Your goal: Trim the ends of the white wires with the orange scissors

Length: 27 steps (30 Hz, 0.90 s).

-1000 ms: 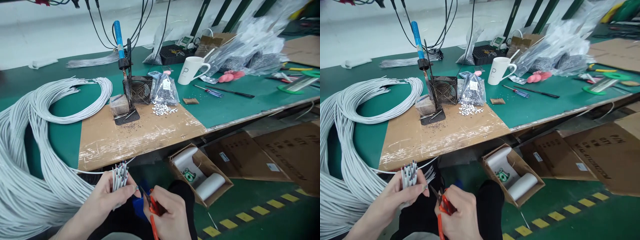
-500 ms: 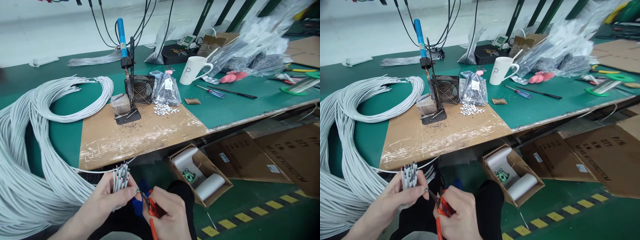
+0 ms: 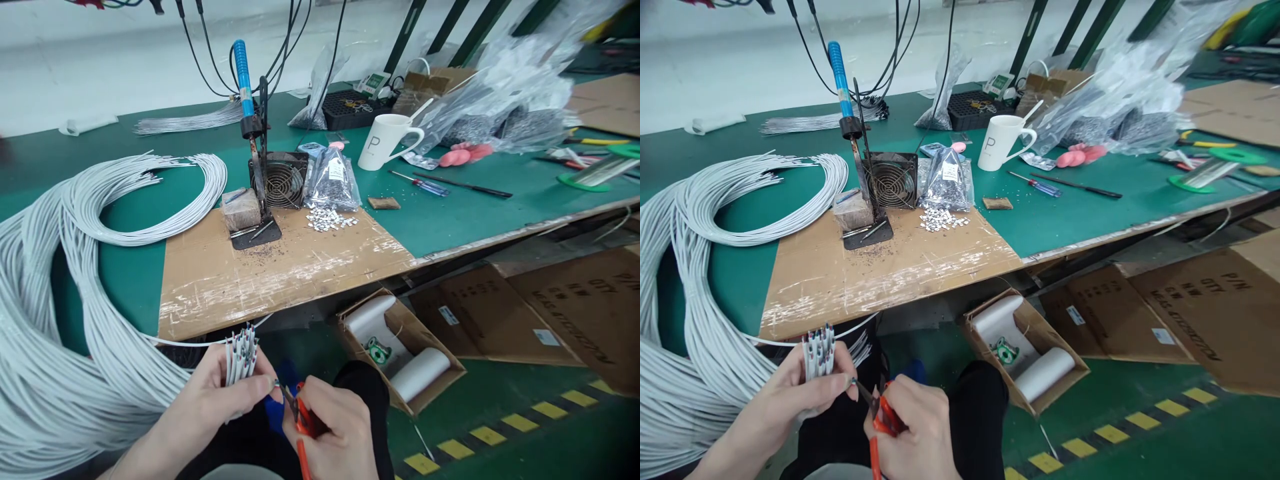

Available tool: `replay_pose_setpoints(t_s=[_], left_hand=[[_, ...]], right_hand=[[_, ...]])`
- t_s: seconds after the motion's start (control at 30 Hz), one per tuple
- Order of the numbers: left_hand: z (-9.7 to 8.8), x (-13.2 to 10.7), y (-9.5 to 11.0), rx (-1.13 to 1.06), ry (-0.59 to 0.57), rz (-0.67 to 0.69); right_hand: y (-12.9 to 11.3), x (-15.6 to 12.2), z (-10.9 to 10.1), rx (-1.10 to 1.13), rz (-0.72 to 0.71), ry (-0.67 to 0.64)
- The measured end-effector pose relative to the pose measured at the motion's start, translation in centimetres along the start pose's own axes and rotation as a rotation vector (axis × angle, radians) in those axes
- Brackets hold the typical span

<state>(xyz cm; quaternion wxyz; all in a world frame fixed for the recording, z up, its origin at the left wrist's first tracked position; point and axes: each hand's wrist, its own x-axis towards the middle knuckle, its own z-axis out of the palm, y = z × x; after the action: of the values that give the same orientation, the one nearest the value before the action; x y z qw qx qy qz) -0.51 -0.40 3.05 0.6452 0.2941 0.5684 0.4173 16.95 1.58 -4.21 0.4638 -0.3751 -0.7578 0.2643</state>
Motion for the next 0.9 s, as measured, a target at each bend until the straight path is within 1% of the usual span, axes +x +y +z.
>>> replay_pose_setpoints(t_s=[0.07,0.13,0.2,0.27,0.3,0.37,0.43,0.47,0.5,0.57,0.63,0.7,0.8,0.9], left_hand=[[0.1,0.1,0.0,0.012,0.005,0.02],[0.3,0.2,0.0,0.036,0.023,0.062],[0.4,0.3,0.1,0.05,0.032,0.091],[0.4,0.2,0.1,0.061,0.042,0.094],[0.3,0.1,0.1,0.069,0.047,0.092],[0.1,-0.1,0.1,0.08,0.052,0.093],[-0.1,-0.3,0.0,0.085,0.051,0.099],[-0.1,-0.3,0.0,0.079,0.052,0.093],[-0.1,-0.2,0.0,0.067,0.058,0.082],[0.1,-0.1,0.1,0.039,0.071,0.067],[0.3,0.1,0.1,0.001,0.065,0.059],[0.4,0.2,0.0,-0.029,0.052,0.06],[0.2,0.2,-0.2,-0.046,0.04,0.058],[0.0,0.1,-0.4,-0.026,0.024,0.054]], right_hand=[[0.0,-0.5,0.7,-0.003,0.008,0.056],[-0.2,-1.1,1.7,0.015,0.051,0.1],[-0.5,-1.4,2.7,0.071,0.109,0.138],[-0.5,-1.3,3.4,0.177,0.207,0.214],[-0.3,-1.1,3.4,0.231,0.27,0.274],[0.6,-0.5,2.8,0.307,0.398,0.425],[1.7,0.0,1.7,0.31,0.427,0.518],[2.1,0.1,1.2,0.3,0.439,0.519],[2.3,0.1,0.7,0.293,0.445,0.485],[2.2,-0.1,0.4,0.271,0.424,0.352],[1.6,-0.4,0.4,0.211,0.332,0.184],[0.8,-0.4,0.6,0.122,0.212,0.065],[0.2,0.0,0.5,0.038,0.098,0.018],[0.0,0.3,0.1,0.006,0.046,0.008]])
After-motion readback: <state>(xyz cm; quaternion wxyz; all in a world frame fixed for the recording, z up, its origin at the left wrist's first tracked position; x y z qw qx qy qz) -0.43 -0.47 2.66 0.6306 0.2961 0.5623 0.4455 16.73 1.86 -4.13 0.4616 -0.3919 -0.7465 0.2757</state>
